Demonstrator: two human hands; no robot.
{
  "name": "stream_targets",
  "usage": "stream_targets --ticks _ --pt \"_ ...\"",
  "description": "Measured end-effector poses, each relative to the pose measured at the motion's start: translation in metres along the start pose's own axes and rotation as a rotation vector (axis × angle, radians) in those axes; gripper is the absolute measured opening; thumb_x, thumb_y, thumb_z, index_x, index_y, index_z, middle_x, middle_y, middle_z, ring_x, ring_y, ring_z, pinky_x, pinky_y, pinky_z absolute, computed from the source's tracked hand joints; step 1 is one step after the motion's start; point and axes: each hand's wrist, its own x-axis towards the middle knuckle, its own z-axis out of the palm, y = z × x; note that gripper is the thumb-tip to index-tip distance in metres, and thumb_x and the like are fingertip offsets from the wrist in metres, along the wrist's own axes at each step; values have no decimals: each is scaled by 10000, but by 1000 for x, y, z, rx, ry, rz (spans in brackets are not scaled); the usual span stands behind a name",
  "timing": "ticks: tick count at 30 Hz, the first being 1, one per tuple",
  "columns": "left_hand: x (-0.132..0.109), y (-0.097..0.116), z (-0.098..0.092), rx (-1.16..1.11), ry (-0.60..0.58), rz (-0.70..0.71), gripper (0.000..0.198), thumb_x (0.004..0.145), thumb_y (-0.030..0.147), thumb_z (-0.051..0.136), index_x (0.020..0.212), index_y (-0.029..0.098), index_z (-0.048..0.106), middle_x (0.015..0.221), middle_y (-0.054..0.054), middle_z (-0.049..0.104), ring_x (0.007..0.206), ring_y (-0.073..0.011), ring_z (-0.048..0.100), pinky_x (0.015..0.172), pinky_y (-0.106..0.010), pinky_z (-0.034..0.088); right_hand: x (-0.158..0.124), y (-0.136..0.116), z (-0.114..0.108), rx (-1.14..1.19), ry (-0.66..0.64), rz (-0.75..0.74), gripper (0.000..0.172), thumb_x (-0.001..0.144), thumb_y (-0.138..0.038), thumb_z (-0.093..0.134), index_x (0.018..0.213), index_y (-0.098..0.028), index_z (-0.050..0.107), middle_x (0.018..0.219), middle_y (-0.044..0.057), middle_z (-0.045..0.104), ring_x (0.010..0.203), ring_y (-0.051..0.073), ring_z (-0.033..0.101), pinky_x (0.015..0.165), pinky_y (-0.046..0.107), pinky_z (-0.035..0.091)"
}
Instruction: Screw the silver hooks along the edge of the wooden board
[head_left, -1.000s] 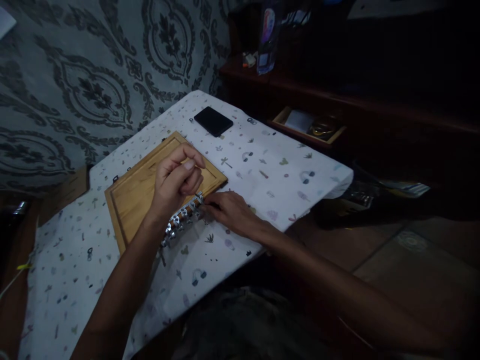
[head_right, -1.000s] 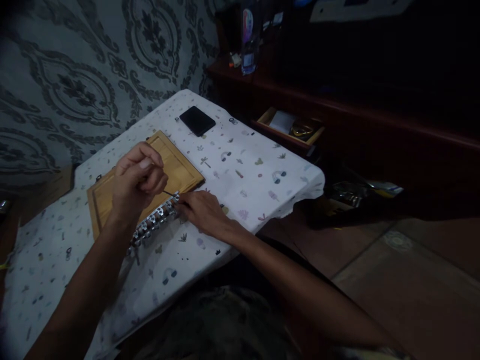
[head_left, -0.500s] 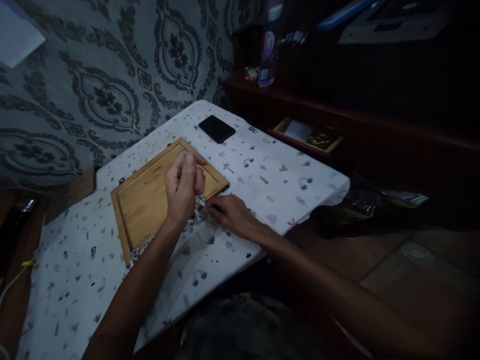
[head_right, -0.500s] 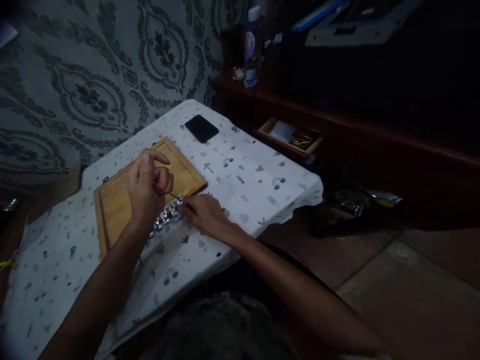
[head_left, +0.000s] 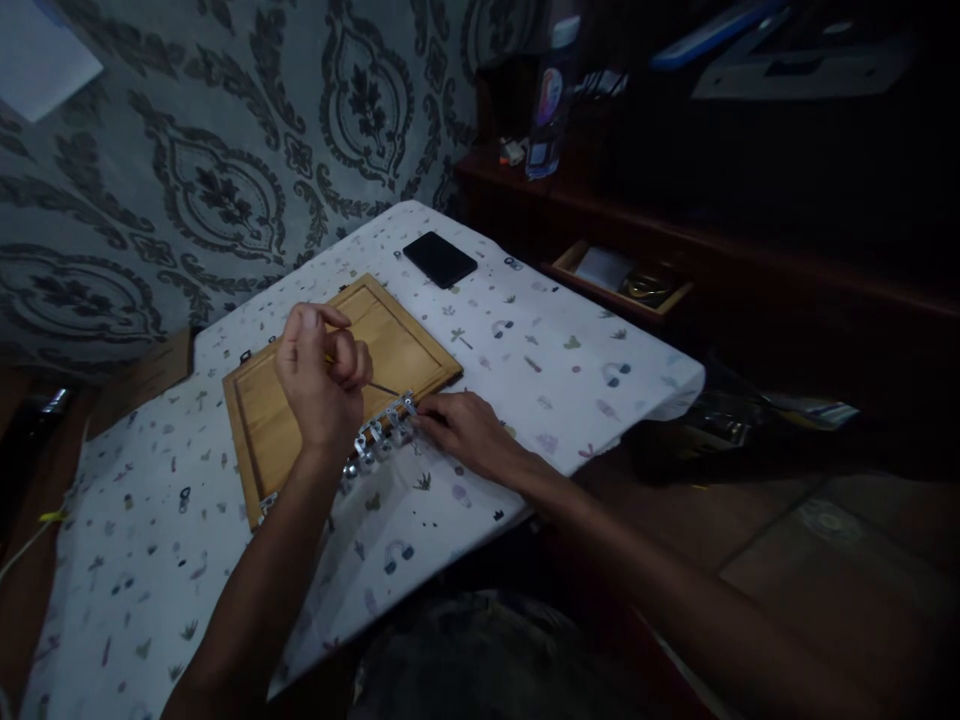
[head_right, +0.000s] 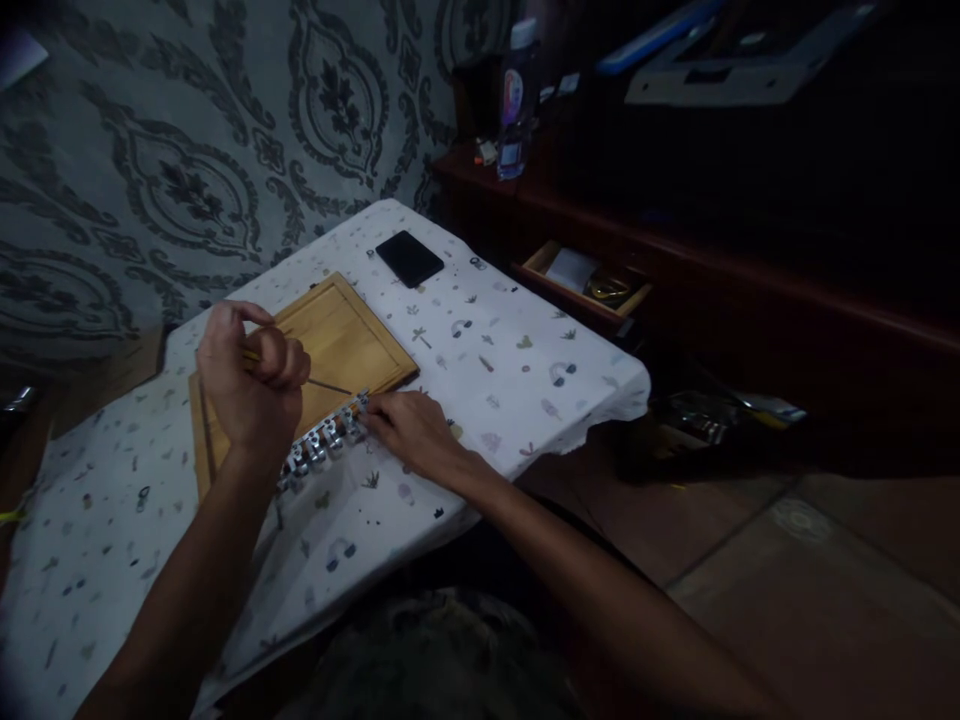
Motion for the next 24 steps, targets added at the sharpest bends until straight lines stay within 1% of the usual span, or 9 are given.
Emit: stream_targets --ticks 4,9,14,21,24 --pt "0 -1 -3 18 3 -27 337 860 459 710 737 187 554 437 113 236 349 -40 169 372 -178 176 0 -1 -1 -21 -14 34 215 964 -269 549 869 -171 715 751 24 674 685 137 547 637 252 319" --pt "-2 -7 1 20 9 -27 340 857 469 710 740 191 552 431 117 240 344 -42 171 368 -184 178 -1 -4 -2 -8 -15 53 193 957 -251 564 862 -172 711 760 21 671 693 135 549 648 249 325" --pt "-2 -8 3 28 11 -25 342 845 476 717 737 193 559 425 115 248 342 -42 179 365 -184 183 -1 -4 -2 10 -22 42 213 970 -254 556 854 -165 711 731 12 658 661 124 532 639 248 317" --pt "-2 -8 3 34 19 -28 340 824 464 733 732 187 559 416 117 257 341 -37 186 365 -178 185 1 -5 -1 -14 -14 39 204 967 -252 563 862 -172 719 765 24 684 701 135 557 668 253 335" --pt "-4 -9 4 38 -4 -21 343 832 470 726 729 186 564 412 119 243 337 -37 169 364 -176 174 0 -4 -1 -14 -9 26 211 966 -255 558 853 -181 720 757 17 680 689 133 547 658 255 330"
